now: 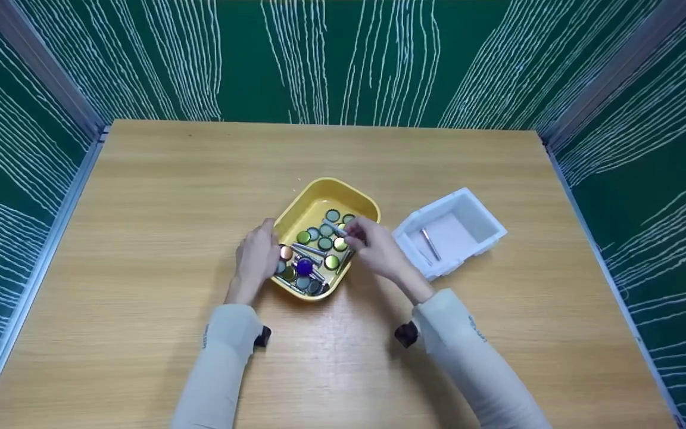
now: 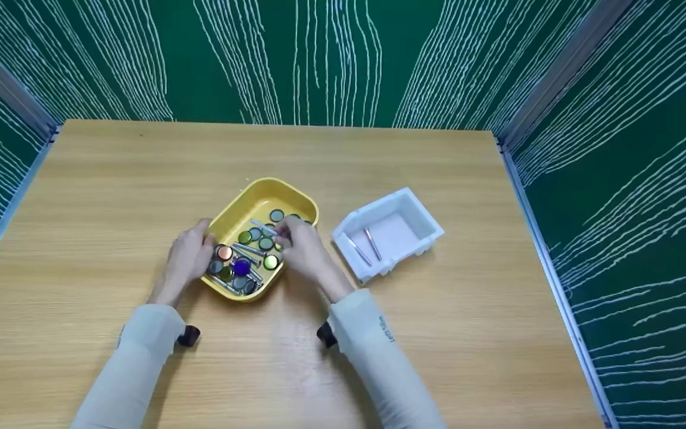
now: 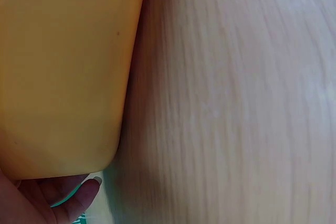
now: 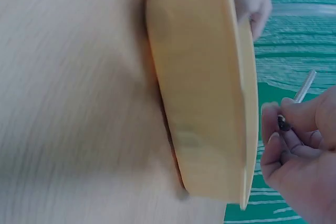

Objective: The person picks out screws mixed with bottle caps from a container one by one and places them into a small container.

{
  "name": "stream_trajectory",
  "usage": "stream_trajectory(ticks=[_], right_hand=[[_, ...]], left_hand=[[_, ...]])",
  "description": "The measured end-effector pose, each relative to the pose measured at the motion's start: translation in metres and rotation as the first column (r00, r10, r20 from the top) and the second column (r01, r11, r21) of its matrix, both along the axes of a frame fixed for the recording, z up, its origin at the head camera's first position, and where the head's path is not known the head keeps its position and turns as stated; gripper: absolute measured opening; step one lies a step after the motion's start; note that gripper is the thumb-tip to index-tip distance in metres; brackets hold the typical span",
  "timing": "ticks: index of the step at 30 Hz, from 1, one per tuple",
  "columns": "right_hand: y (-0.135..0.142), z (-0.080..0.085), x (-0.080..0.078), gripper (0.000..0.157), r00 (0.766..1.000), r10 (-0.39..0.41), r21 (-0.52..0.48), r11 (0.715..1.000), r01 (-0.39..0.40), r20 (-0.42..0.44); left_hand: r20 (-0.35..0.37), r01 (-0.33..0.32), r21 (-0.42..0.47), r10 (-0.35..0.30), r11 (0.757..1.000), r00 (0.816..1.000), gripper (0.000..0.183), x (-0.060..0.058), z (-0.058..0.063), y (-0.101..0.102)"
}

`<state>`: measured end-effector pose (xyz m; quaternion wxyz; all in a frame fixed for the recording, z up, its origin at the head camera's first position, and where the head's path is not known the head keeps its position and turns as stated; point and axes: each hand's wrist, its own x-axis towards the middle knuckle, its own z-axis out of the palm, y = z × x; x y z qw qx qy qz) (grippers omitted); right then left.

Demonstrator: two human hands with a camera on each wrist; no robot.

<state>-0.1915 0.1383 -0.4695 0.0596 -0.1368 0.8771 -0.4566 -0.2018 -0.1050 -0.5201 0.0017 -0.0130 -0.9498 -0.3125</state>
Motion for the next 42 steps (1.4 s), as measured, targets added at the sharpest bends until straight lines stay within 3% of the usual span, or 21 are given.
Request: stream_trajectory(ticks=[5, 11, 19, 23, 28, 35, 42], right_hand=[[0.015, 0.009, -0.003, 0.024, 0.999, -0.014, -0.075, 0.997, 0.017, 0.035], [0.040, 0.020, -0.009, 0.022, 0.994, -0.088, -0.095, 0.991, 0.094, 0.067], [0.082, 0.025, -0.021, 0.021, 0.978, -0.203, -0.019, 0.979, 0.204, 0.042], [0.099, 0.022, -0.023, 0.020, 0.968, -0.252, 0.005, 0.968, 0.252, 0.002], [0.115, 0.014, -0.022, 0.019, 0.961, -0.273, 0.033, 0.962, 0.272, 0.032], [0.128, 0.009, -0.020, 0.022, 0.965, -0.247, 0.209, 0.952, 0.223, 0.093], [0.136, 0.002, -0.021, 0.025, 0.961, -0.247, 0.420, 0.891, 0.174, 0.124]], left_hand=[[0.009, 0.000, 0.002, 0.000, 1.000, 1.000, 0.034, 0.000, 0.001, 0.000], [-0.035, -0.004, -0.003, 0.004, 1.000, 0.999, 0.034, -0.001, -0.001, 0.000], [-0.013, -0.004, 0.003, 0.004, 1.000, 1.000, 0.036, -0.002, -0.001, -0.001], [0.002, -0.003, 0.007, 0.003, 1.000, 1.000, 0.037, -0.002, 0.000, -0.002], [0.011, 0.006, 0.008, -0.006, 1.000, 1.000, 0.037, -0.002, 0.000, -0.002], [0.006, 0.003, 0.010, -0.003, 1.000, 1.000, 0.038, -0.002, 0.000, -0.002], [-0.030, -0.003, 0.008, 0.004, 1.000, 1.000, 0.034, 0.000, -0.002, 0.000]])
